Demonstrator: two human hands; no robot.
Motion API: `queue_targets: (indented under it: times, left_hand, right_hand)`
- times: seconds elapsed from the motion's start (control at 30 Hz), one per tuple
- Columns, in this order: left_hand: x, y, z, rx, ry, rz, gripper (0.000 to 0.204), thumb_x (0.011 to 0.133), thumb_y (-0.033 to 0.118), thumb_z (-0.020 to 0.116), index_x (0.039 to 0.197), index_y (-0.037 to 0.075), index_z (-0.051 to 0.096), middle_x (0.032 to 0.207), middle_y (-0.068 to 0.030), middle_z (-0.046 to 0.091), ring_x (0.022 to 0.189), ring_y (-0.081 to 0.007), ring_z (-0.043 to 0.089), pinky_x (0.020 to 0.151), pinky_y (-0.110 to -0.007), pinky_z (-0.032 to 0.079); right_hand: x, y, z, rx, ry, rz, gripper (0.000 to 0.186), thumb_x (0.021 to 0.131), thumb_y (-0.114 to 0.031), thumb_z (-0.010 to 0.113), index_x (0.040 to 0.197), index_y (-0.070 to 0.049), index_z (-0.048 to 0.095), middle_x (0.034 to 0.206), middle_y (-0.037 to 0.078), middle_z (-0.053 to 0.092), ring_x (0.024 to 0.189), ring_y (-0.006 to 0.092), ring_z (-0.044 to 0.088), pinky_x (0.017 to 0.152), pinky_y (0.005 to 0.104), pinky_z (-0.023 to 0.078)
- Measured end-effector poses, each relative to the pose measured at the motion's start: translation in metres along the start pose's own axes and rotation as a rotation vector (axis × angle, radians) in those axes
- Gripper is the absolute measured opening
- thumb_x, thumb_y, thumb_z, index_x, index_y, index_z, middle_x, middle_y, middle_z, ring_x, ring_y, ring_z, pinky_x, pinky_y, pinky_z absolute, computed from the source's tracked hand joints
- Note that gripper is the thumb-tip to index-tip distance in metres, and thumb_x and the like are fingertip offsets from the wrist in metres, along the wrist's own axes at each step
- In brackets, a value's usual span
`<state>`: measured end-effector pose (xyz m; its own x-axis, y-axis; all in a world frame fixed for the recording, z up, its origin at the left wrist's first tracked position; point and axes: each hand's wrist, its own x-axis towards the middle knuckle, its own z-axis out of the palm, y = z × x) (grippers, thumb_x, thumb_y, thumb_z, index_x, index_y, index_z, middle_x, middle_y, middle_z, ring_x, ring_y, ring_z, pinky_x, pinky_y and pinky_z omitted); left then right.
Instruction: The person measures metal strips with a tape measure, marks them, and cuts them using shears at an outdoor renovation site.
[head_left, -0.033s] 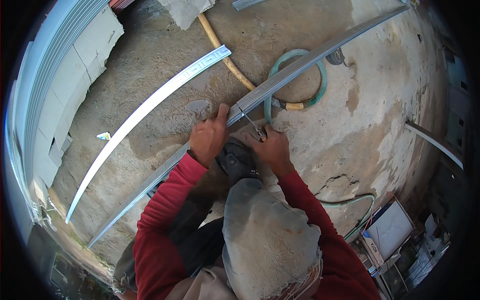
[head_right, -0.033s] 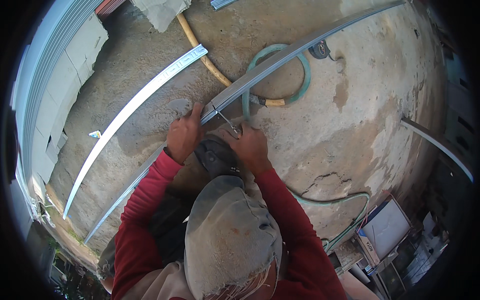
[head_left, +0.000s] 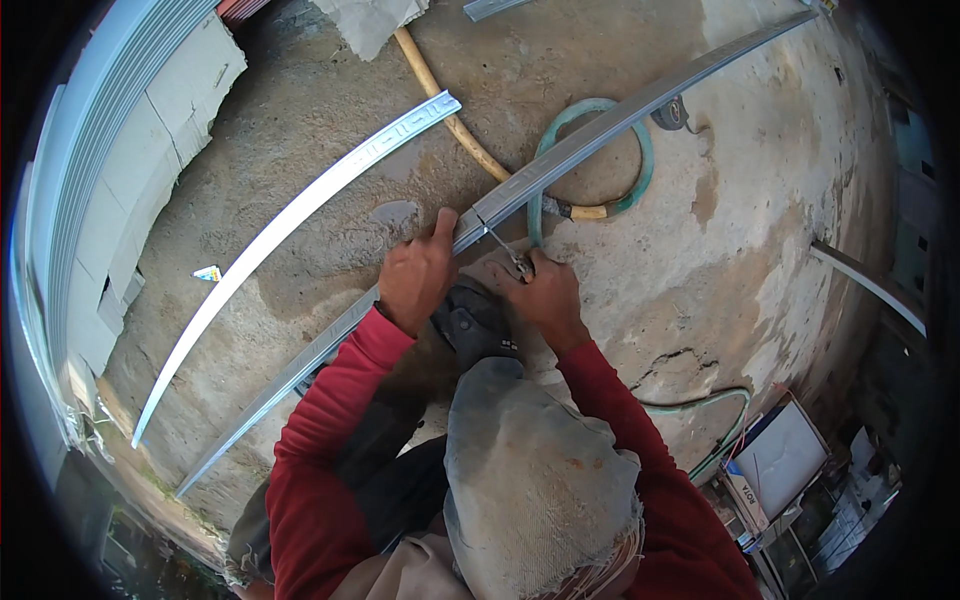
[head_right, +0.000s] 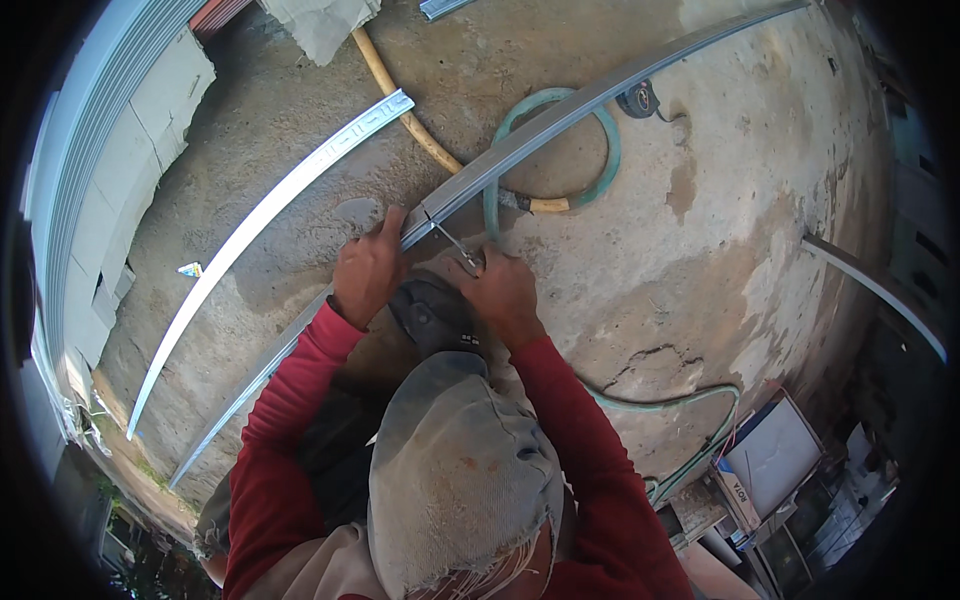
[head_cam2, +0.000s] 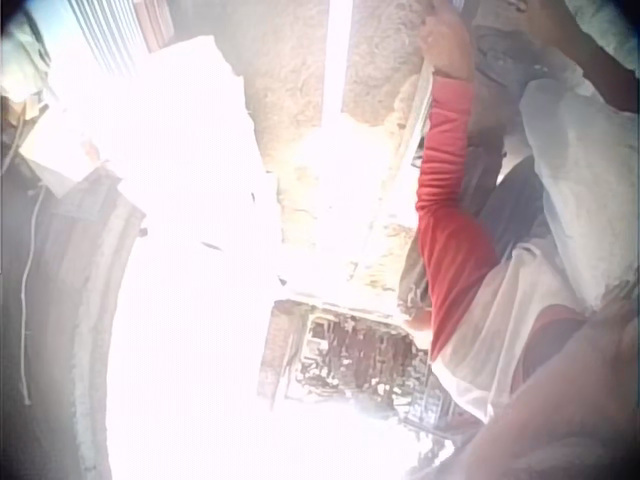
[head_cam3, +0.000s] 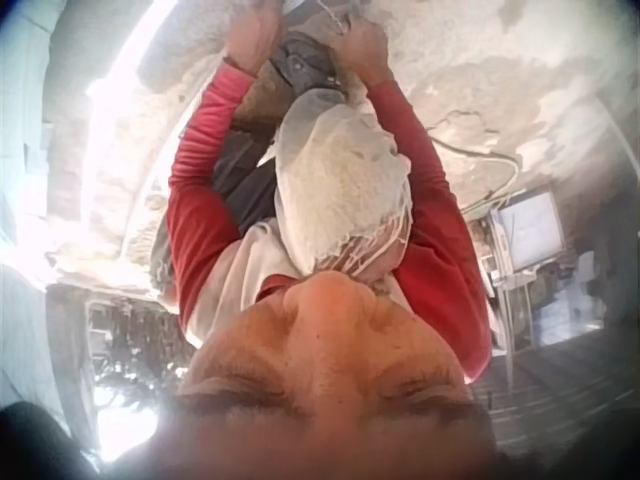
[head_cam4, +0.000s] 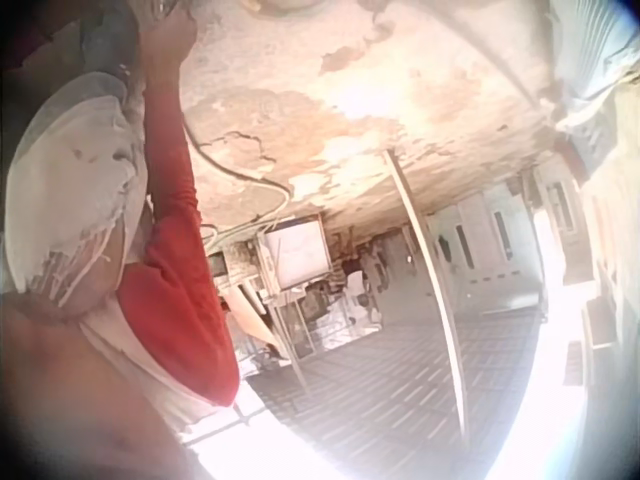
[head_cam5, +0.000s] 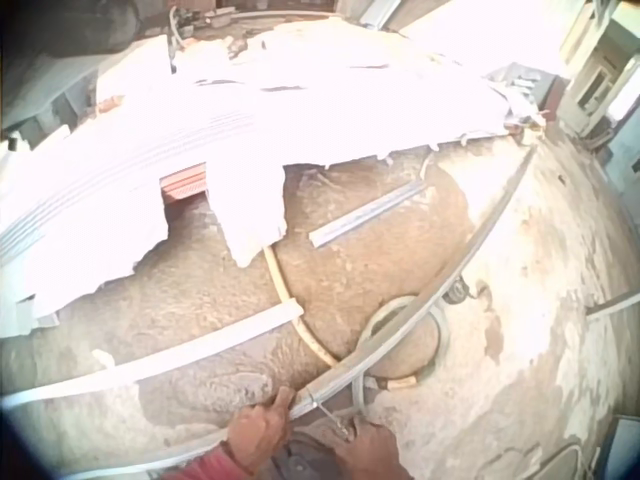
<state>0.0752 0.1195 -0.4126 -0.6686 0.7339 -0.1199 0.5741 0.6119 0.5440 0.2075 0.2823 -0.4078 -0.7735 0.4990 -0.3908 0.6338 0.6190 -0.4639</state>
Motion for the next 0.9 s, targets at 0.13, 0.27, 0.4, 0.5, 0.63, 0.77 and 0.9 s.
queue_targets:
  times: [0.13,0.27,0.4,0.5,0.63,0.77,0.9]
  left_hand:
    - [0.006,0.009,-0.007,-0.065,-0.059,-0.063,0.042,0.081,0.016,0.073,0.116,0.006,0.053,0.072,-0.0223,0.064,0.068,-0.0453,0.066,0.060,-0.052,0.053]
    - [0.025,0.005,-0.031,-0.130,-0.177,-0.025,0.030,0.093,0.031,0.068,0.105,0.006,0.056,0.064,-0.0118,0.063,0.057,-0.0325,0.068,0.050,-0.043,0.053]
    - [0.045,-0.022,-0.066,-0.802,-0.778,-0.386,0.051,0.092,0.055,0.068,0.087,0.005,0.058,0.058,-0.0001,0.052,0.048,-0.0140,0.057,0.044,-0.030,0.047]
    - [0.047,-0.029,-0.071,-0.834,-0.766,-0.367,0.053,0.092,0.058,0.066,0.084,0.006,0.057,0.058,0.0020,0.050,0.046,-0.0096,0.053,0.042,-0.028,0.043]
    - [0.045,-0.026,-0.062,-0.811,-0.777,-0.363,0.054,0.093,0.057,0.066,0.084,0.005,0.058,0.059,0.0016,0.051,0.048,-0.0086,0.052,0.042,-0.027,0.043]
    - [0.044,-0.021,-0.056,-0.631,-0.724,-0.352,0.054,0.094,0.053,0.066,0.101,-0.001,0.067,0.060,-0.0060,0.056,0.051,-0.0149,0.057,0.051,-0.033,0.048]
    - [0.036,-0.016,-0.049,-0.642,-0.543,-0.148,0.052,0.095,0.047,0.066,0.111,-0.002,0.066,0.070,-0.0147,0.062,0.065,-0.0214,0.063,0.065,-0.038,0.051]
  right_hand:
    - [0.003,0.007,0.009,-0.086,-0.019,0.055,0.042,0.085,-0.043,0.073,0.083,-0.002,0.065,0.070,0.019,0.068,0.067,0.0424,0.067,0.064,0.0491,0.054]
    - [0.002,0.015,0.001,0.128,-0.067,0.009,0.034,0.086,-0.036,0.071,0.084,-0.003,0.065,0.072,0.020,0.067,0.070,0.0436,0.067,0.063,0.0491,0.053]
    - [-0.002,0.017,-0.023,0.254,-0.157,0.118,0.029,0.086,-0.027,0.073,0.083,-0.001,0.062,0.076,0.023,0.067,0.076,0.0457,0.066,0.064,0.0488,0.051]
    - [-0.003,0.007,-0.035,0.333,-0.064,0.077,0.029,0.087,-0.025,0.074,0.085,0.001,0.060,0.077,0.023,0.066,0.076,0.0447,0.066,0.065,0.0483,0.051]
    - [-0.007,-0.010,-0.050,0.310,-0.152,-0.038,0.033,0.087,-0.028,0.074,0.087,0.002,0.059,0.077,0.023,0.065,0.076,0.0451,0.066,0.066,0.0490,0.051]
    - [-0.007,-0.025,-0.056,0.231,-0.333,-0.014,0.035,0.088,-0.029,0.074,0.089,0.003,0.059,0.077,0.025,0.065,0.078,0.0471,0.065,0.068,0.0507,0.051]
    - [0.000,-0.035,-0.056,0.220,-0.343,-0.049,0.037,0.089,-0.030,0.072,0.093,0.005,0.059,0.079,0.027,0.065,0.080,0.0478,0.065,0.069,0.0519,0.051]
